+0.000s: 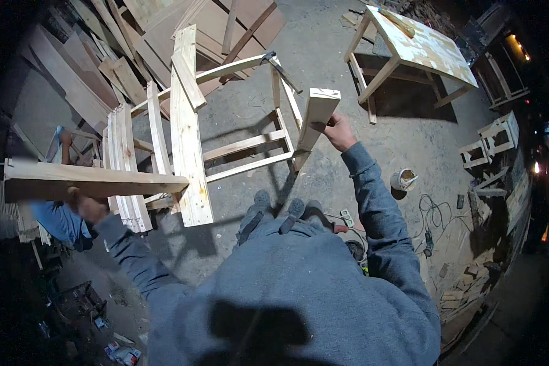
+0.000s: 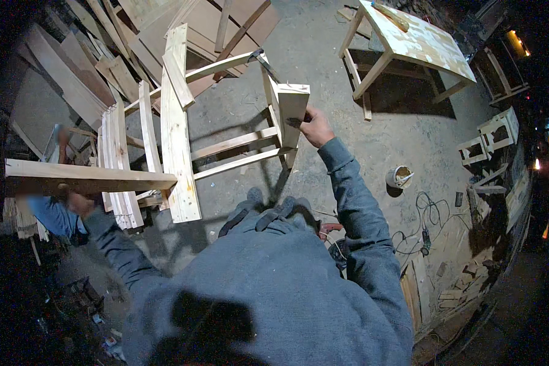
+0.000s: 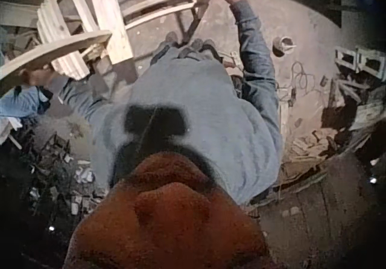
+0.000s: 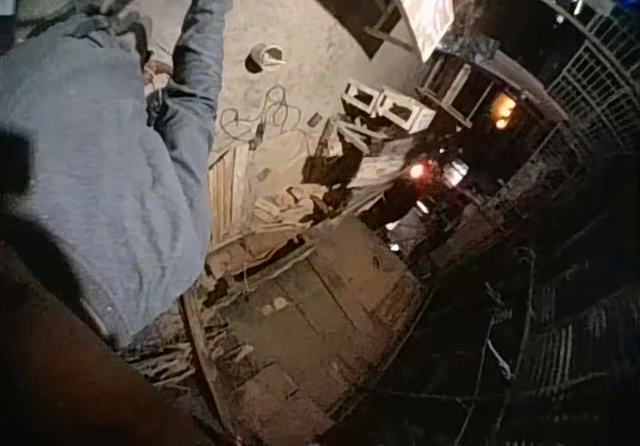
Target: Assembling wooden planks into a frame using a hammer and a drill.
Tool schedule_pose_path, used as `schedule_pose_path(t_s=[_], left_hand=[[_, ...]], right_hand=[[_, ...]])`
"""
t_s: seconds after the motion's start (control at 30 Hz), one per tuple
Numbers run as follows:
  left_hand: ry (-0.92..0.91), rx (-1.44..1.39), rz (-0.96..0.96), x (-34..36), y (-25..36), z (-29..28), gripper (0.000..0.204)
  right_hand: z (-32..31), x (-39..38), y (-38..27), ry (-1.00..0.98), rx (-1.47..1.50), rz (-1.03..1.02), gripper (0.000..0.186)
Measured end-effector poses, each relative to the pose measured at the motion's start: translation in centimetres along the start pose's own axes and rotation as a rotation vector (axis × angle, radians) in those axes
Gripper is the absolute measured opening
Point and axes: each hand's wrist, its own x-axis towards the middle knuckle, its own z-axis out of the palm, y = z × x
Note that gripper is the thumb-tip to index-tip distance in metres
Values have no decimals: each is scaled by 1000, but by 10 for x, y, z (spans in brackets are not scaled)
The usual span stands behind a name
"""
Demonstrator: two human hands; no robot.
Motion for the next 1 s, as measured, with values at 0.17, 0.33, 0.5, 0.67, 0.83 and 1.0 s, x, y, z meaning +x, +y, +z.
schedule_pose_path(t_s=[0.17, 0.33, 0.5, 0.67, 0.83, 1.0], left_hand=[[-203, 298, 260, 102, 144, 17, 43], [-357, 97, 271, 77, 119, 86, 38], [-532, 36, -391, -42, 60, 229, 30], [-615, 99, -339, -37, 88, 275, 31], [-658, -115, -366, -18, 89, 252, 49], [-1051, -720, -719, 53, 84, 206, 59]], right_hand=[[-4, 12, -28, 0, 79, -69, 39], [-7, 15, -43, 107, -195, -111, 41], [1, 10, -39, 47, -249, -108, 43], [2, -3, -32, 97, -189, -77, 42], [2, -7, -34, 57, -119, -84, 43], [2, -2, -39, 61, -96, -34, 42]])
